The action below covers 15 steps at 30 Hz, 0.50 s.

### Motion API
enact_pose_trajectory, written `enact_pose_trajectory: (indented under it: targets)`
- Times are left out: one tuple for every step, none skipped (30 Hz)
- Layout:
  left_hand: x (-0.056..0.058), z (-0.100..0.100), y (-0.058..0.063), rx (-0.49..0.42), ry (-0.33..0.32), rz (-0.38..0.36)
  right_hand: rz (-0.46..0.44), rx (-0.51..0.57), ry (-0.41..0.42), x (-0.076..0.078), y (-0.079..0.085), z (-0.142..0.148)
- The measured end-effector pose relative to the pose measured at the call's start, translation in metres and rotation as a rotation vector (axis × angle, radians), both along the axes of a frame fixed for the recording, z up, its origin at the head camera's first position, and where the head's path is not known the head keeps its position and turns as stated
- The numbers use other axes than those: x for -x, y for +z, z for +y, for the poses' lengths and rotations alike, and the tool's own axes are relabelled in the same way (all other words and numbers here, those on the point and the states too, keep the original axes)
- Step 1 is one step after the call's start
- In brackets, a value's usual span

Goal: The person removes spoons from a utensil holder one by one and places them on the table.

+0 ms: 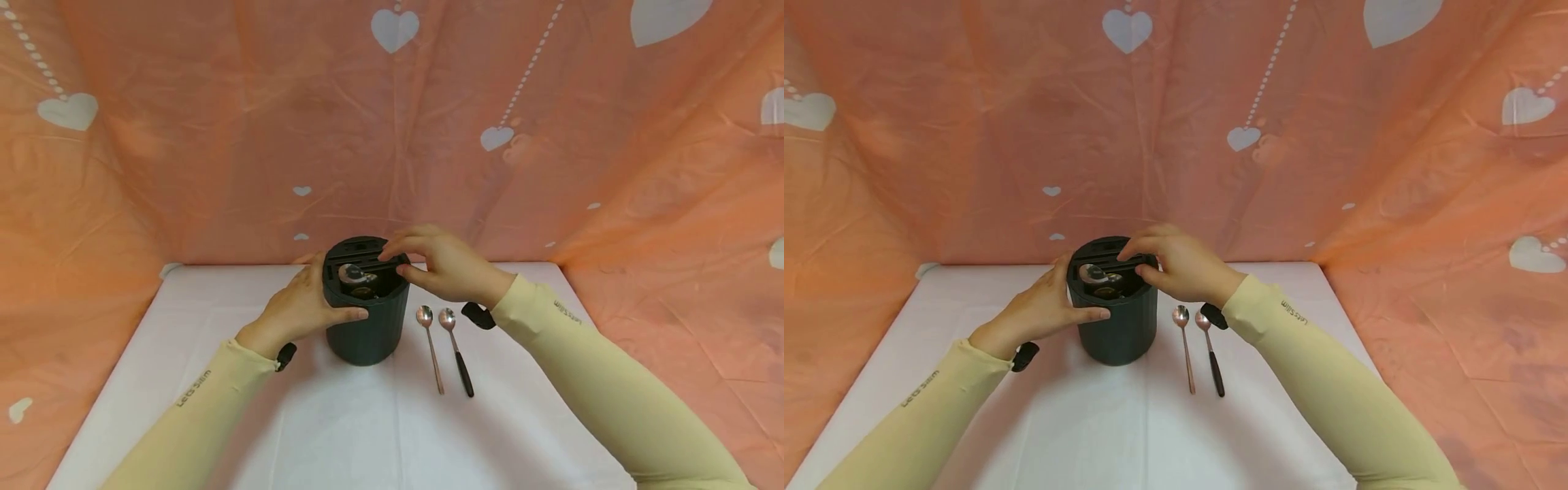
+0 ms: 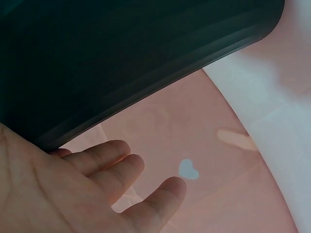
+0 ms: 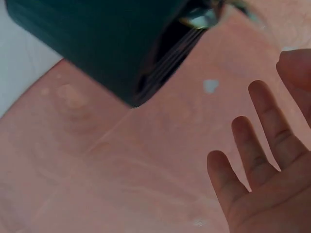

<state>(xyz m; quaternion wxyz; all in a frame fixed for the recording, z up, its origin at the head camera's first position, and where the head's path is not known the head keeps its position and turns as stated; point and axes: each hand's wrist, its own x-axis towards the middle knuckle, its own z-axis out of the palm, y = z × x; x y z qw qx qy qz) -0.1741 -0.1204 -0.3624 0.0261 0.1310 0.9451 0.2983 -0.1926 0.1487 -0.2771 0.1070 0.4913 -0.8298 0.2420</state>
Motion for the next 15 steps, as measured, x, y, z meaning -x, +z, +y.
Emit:
enact_pose_trajectory:
  targets:
    - [0.0,0.0,0.0,0.001,0.002,-0.003,0.006,-0.003,0.018,-0.001,0.002,-0.004]
    - [0.0,0.0,0.0,0.001,0.002,-0.007,0.014,-0.005,0.036,-0.003,0.004,-0.007]
    - [0.0,0.0,0.0,0.001,0.0,-0.01,0.02,-0.012,0.048,-0.004,0.005,-0.011]
    - [0.0,-0.001,-0.001,0.005,-0.001,-0.011,0.024,-0.018,0.064,-0.004,0.006,-0.014]
    - [0.0,-0.001,-0.001,0.007,-0.002,-0.013,0.028,-0.027,0.073,-0.004,0.007,-0.017]
    - [0.0,-0.001,-0.002,0.009,-0.002,-0.013,0.033,-0.041,0.076,-0.004,0.007,-0.02]
    - [0.0,-0.002,-0.002,0.013,-0.003,-0.015,0.037,-0.057,0.077,-0.004,0.007,-0.023]
    - [0.0,-0.002,-0.002,0.015,-0.004,-0.016,0.043,-0.077,0.072,-0.004,0.006,-0.026]
    - [0.001,-0.003,-0.002,0.018,-0.004,-0.016,0.042,-0.098,0.066,-0.003,0.005,-0.029]
    - [0.001,-0.003,-0.002,0.02,-0.006,-0.016,0.039,-0.115,0.064,-0.003,0.004,-0.032]
    - [0.001,-0.003,-0.002,0.019,-0.007,-0.014,0.031,-0.135,0.054,-0.004,0.004,-0.034]
    - [0.001,-0.003,-0.002,0.017,-0.011,-0.012,0.024,-0.151,0.051,-0.004,0.004,-0.037]
    - [0.001,-0.003,-0.002,0.013,-0.015,-0.01,0.015,-0.164,0.051,-0.004,0.003,-0.039]
    - [0.001,-0.003,-0.002,0.007,-0.02,-0.008,0.008,-0.179,0.048,-0.005,0.003,-0.041]
    - [0.002,-0.002,-0.002,0.004,-0.022,-0.005,0.001,-0.191,0.045,-0.005,0.003,-0.043]
